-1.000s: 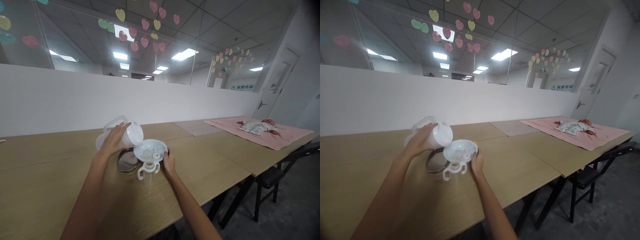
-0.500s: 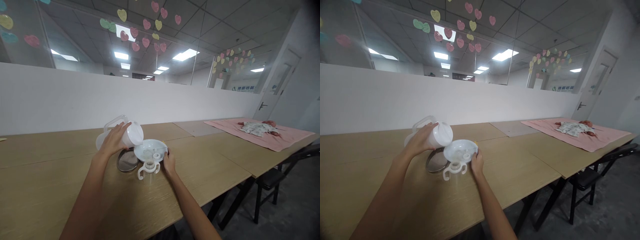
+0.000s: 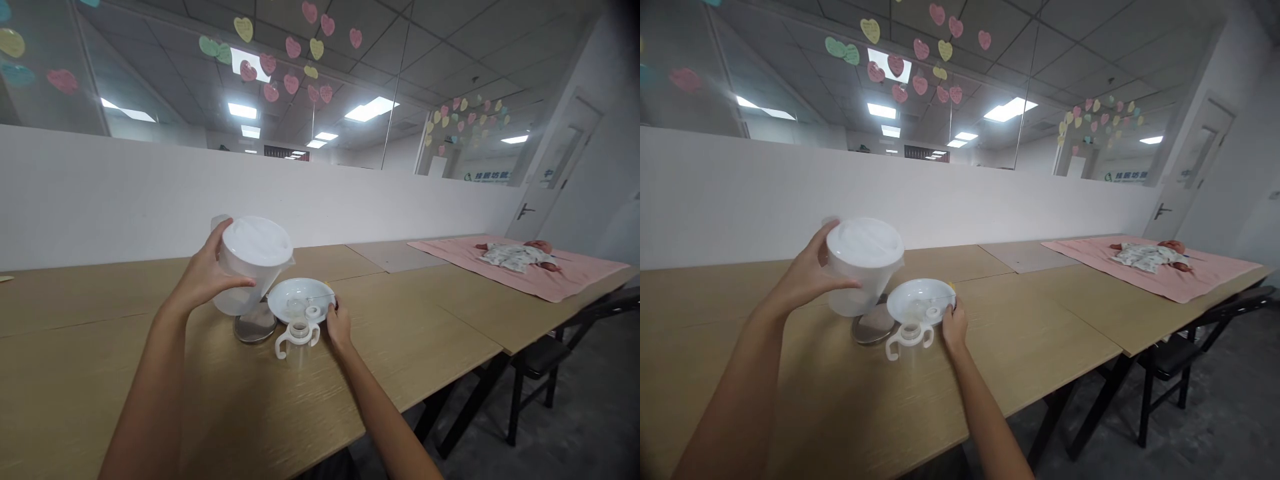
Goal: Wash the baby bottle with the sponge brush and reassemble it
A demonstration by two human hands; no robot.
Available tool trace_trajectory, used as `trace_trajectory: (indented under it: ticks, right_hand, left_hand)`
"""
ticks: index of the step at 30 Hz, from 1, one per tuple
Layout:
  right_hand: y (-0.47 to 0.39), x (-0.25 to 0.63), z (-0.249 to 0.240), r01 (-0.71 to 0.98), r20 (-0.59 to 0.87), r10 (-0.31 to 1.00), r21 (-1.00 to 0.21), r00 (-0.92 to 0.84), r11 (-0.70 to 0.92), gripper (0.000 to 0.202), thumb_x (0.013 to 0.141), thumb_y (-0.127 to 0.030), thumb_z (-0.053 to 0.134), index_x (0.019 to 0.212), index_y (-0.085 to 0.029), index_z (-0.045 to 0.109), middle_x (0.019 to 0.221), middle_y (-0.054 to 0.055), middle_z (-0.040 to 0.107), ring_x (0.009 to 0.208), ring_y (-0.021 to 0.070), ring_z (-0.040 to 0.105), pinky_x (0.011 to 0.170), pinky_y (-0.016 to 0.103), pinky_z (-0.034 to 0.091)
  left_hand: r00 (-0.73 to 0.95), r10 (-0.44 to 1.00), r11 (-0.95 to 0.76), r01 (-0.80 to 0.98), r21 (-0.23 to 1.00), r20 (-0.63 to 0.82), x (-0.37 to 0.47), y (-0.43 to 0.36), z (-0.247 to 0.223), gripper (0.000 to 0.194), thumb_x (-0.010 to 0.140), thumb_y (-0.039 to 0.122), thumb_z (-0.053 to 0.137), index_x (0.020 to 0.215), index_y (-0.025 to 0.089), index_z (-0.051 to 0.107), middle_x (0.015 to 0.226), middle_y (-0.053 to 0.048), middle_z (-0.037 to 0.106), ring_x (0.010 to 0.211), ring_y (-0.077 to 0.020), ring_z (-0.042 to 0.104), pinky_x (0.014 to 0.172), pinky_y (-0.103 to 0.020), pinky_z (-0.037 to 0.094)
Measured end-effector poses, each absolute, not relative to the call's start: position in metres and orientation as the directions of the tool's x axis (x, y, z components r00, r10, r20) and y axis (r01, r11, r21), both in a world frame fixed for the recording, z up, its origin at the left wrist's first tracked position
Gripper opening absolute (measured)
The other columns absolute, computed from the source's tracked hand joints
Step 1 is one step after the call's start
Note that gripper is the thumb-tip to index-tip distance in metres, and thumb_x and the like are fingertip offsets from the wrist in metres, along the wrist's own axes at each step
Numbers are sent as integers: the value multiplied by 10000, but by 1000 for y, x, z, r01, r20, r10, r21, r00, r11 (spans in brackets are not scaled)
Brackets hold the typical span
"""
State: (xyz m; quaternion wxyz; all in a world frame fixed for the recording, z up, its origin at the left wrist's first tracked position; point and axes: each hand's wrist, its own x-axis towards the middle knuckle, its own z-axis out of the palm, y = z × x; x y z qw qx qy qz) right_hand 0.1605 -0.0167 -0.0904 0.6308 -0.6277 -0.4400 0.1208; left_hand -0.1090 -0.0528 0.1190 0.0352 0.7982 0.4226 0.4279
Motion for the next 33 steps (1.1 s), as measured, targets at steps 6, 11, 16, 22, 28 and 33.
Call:
trace_trajectory:
  ticks: [6,11,16,22,28,33]
  right_hand:
    - [-15,163,-92,395,395,713,-901,579,179,522,807,-340,370,1232,-84,531,1159,150,605,1056,261,561,918,365,409]
    - [-16,164,-91,401,399,722,-898,566,183,528,807,-348,373,1231,-76,529,1177,163,591,1071,275,551,924,383,405]
    - [-17,164,-90,405,415,718,-892,558,200,516,801,-337,380,1222,-83,536,1164,158,597,1063,265,552,927,379,403]
    - [-16,164,-93,387,415,703,-897,578,212,516,799,-350,389,1208,-79,546,1152,158,606,1052,255,558,925,368,406]
    - [-14,165,-95,389,419,700,-896,578,215,499,794,-357,402,1193,-102,560,1143,136,615,1038,244,565,908,343,414]
    - [-13,165,-95,378,410,702,-901,582,212,503,787,-344,403,1199,-98,553,1122,132,623,1011,237,576,890,340,424]
  left_hand:
    - [555,654,-711,682,168,514,-99,-73,127,970,545,475,743,1391,356,281,1430,-15,391,1263,-360,392,957,-446,425]
    - [597,652,-719,682,132,467,-95,-81,128,932,578,474,720,1392,346,283,1432,-5,392,1267,-336,393,929,-411,440]
    - [602,650,-717,688,112,464,-93,-86,130,915,585,492,712,1387,334,300,1435,-20,389,1284,-350,367,948,-430,414]
    - [592,659,-707,697,117,464,-93,-88,131,905,588,485,705,1385,339,302,1432,-16,394,1292,-346,358,956,-434,410]
    - [606,659,-720,680,140,446,-92,-88,131,908,581,468,713,1384,336,310,1431,-22,395,1294,-337,355,974,-442,395]
    - [602,659,-722,675,154,451,-94,-85,130,923,574,457,715,1391,337,301,1430,-14,397,1287,-340,368,960,-425,409]
